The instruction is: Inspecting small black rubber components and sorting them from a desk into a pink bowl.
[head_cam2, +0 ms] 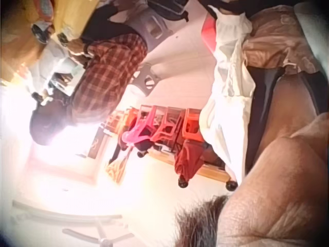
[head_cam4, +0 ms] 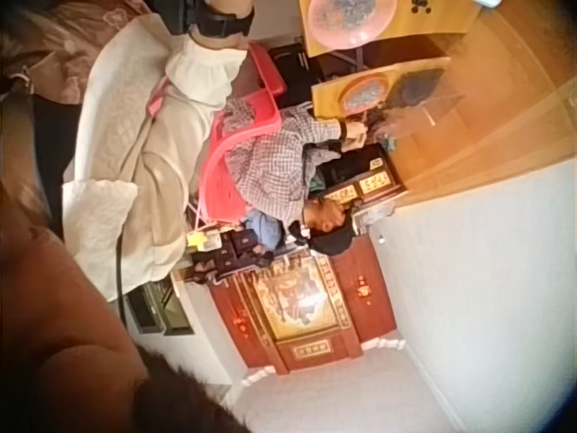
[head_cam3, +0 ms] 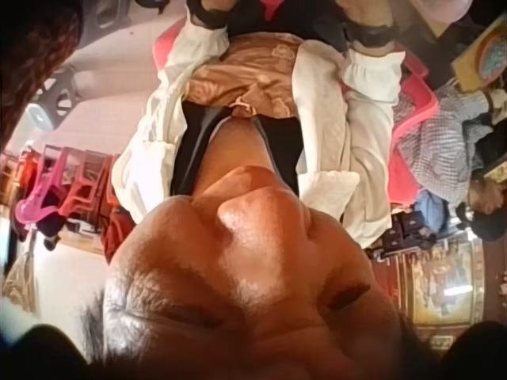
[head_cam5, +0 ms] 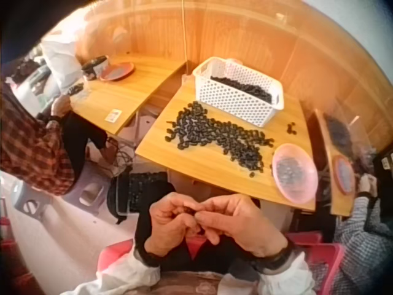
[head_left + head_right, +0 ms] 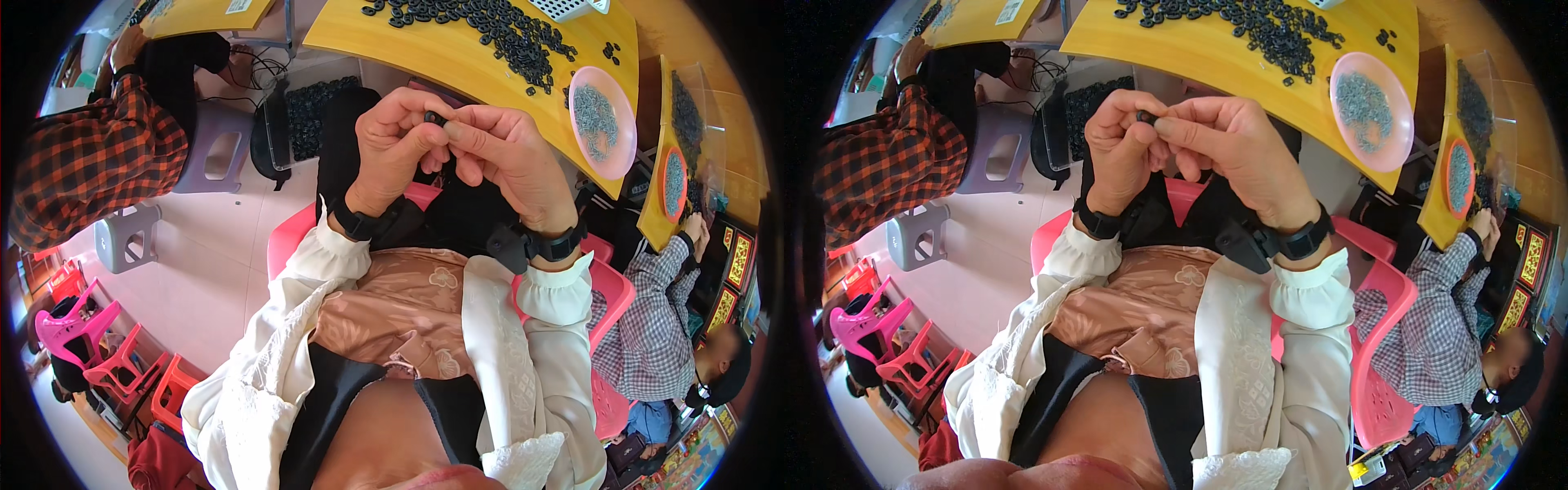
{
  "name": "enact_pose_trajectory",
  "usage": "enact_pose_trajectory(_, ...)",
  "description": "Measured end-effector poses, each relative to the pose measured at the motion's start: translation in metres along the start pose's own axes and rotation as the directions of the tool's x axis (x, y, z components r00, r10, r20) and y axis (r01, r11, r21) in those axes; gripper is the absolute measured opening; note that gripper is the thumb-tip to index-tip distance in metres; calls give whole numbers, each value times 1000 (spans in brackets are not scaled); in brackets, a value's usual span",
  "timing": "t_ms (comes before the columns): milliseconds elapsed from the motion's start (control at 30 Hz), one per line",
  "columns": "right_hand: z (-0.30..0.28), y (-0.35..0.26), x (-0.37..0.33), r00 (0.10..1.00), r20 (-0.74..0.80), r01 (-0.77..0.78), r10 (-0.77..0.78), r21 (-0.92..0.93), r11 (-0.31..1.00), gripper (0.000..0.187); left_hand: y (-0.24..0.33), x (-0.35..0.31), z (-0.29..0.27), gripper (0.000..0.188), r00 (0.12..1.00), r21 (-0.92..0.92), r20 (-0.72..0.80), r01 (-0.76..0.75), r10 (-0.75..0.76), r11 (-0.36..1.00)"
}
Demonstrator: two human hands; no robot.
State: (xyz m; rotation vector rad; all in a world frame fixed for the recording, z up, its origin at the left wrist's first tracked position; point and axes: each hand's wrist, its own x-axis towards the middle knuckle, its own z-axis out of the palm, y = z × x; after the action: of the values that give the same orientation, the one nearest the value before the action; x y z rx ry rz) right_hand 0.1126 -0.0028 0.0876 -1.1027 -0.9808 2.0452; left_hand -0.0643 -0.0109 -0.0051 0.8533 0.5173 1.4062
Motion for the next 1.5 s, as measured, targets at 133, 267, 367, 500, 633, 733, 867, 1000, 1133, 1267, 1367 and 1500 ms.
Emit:
enact_pose_trajectory(133,0,1,6,998,-54,35,-36,-18,999,22,0,4,3,24,1000,-2,20,-20,20,1000)
enact_pose_trajectory(267,-13,8,13,995,-52,82,-83,-21,996,22,5,7,10,39,997,-132,-1,71,-72,989)
enact_pose_trajectory(367,-15,8,14,988,-118,93,-100,-58,994,21,1,13,9,51,980,-145,-40,187,-194,972)
enact_pose_trajectory(500,-15,13,17,964,-218,120,-152,-152,981,20,-12,17,-7,41,928,-37,-198,314,-315,949)
enact_pose_trajectory(633,-15,18,25,957,-247,110,-150,-171,979,22,-17,14,-25,30,860,-129,-296,395,-415,910)
enact_pose_trajectory(733,-4,20,29,950,-283,93,-128,-136,986,23,-20,10,-42,23,827,-299,-294,397,-480,868)
enact_pose_trajectory(867,5,22,35,934,-314,157,-172,-71,985,25,-30,5,-53,17,734,-540,-242,442,-635,716)
enact_pose_trajectory(1000,42,-7,73,939,-228,205,-258,-229,951,33,-36,7,-58,17,742,-603,-214,411,-635,684)
enact_pose_trajectory(1133,44,-4,109,930,-171,259,-324,-318,912,32,-36,12,-61,15,757,-642,-211,369,-618,672)
enact_pose_trajectory(1267,24,10,92,924,-168,304,-343,-221,927,41,-31,18,-61,14,753,-602,-286,339,-592,723)
enact_pose_trajectory(1367,-5,19,63,933,-220,239,-285,-214,947,56,-25,19,-55,13,777,-517,-322,335,-542,788)
enact_pose_trajectory(1500,-75,69,30,907,-349,181,-237,-185,966,53,-16,25,-27,15,881,-114,-339,310,-330,944)
